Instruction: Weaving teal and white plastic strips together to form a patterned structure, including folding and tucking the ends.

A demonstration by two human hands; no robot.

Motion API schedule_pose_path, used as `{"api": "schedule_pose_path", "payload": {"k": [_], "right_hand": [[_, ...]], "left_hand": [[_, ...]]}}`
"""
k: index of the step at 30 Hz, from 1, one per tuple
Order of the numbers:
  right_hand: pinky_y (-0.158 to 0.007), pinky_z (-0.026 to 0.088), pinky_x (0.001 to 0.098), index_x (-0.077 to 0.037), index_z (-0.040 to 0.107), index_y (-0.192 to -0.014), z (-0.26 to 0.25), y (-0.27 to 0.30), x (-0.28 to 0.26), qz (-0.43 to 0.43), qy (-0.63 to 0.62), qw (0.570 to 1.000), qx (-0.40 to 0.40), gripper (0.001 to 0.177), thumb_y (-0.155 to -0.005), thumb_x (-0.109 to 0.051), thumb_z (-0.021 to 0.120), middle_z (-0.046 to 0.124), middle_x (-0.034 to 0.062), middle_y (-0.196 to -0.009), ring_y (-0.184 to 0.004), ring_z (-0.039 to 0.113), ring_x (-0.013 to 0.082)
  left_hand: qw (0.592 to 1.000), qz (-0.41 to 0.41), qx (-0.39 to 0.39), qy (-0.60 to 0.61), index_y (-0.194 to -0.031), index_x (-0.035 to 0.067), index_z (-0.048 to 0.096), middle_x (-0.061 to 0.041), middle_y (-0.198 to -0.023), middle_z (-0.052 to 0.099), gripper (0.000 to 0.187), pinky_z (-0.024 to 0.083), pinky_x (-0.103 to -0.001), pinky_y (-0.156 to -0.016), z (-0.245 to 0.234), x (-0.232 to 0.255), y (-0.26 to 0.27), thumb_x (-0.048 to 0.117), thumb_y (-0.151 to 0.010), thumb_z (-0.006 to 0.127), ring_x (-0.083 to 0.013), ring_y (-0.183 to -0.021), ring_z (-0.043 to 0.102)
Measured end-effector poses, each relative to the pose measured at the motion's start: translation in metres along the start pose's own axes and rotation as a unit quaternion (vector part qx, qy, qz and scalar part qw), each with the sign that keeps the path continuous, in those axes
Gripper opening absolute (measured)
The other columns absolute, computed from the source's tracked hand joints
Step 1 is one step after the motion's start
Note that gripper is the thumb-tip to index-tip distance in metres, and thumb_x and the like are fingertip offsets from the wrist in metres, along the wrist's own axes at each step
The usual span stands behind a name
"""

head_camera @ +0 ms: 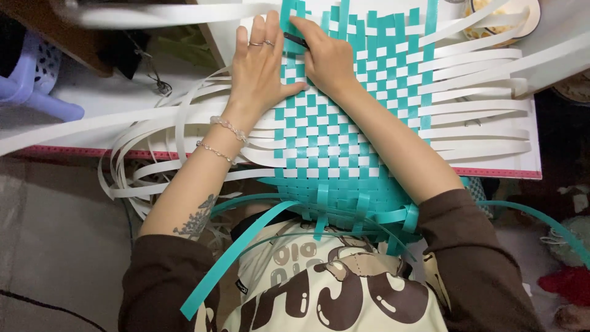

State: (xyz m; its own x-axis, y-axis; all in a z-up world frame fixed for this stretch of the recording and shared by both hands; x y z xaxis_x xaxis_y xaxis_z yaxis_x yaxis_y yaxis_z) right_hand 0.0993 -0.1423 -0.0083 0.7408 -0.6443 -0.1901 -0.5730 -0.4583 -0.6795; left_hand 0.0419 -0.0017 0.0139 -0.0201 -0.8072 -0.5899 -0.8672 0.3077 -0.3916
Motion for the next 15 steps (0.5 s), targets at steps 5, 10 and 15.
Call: {"api": "schedule_pose_path", "payload": {"k": [5,10,15], "right_hand": [[-0.038,0.034,0.0264,-0.017,0.048,-0.132,-0.004,0.001,0.001,0.004,-0.008,1.000,0.017,0.063,-0.073,0.004,0.045,0.066,-0.0016,-0.125,-0.052,0.055,0.0170],[-0.041,0.031,0.0238,-0.016,0.048,-0.130,-0.014,-0.001,0.000,0.037,-0.041,0.997,0.053,0.063,-0.072,0.008,0.043,0.067,-0.0045,-0.123,-0.050,0.051,0.0137],[-0.041,0.033,0.0236,-0.016,0.048,-0.127,-0.017,-0.002,0.000,0.047,-0.032,0.996,0.069,0.060,-0.073,0.010,0.042,0.067,-0.0036,-0.118,-0.057,0.057,0.0138]], "left_hand": [[0.998,-0.029,0.002,-0.047,-0.145,0.012,0.044,-0.012,-0.158,0.017,0.121,0.011,-0.046,-0.105,0.009,-0.007,-0.005,0.109,-0.074,0.022,-0.0285,-0.139,0.017],[0.997,-0.029,-0.066,0.023,-0.148,0.008,0.036,-0.006,-0.125,0.045,0.123,0.017,-0.044,-0.099,0.014,-0.006,-0.011,0.104,-0.073,0.023,-0.0254,-0.119,0.032],[0.994,-0.038,-0.088,0.058,-0.130,0.008,0.049,-0.007,-0.122,0.044,0.112,0.020,-0.044,-0.100,0.012,-0.004,-0.010,0.102,-0.076,0.023,-0.0266,-0.117,0.035]]}}
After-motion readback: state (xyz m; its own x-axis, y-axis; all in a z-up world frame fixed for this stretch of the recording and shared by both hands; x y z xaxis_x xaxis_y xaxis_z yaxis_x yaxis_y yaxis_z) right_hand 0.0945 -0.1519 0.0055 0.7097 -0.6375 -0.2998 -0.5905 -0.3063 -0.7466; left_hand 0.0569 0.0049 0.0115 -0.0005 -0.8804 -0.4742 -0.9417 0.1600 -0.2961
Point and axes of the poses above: each hand's wrist, its own y-axis away from the middle knuckle, its own z-axis out of the palm, x = y × z, the point moved 3 cm from there along -y, towards the middle knuckle
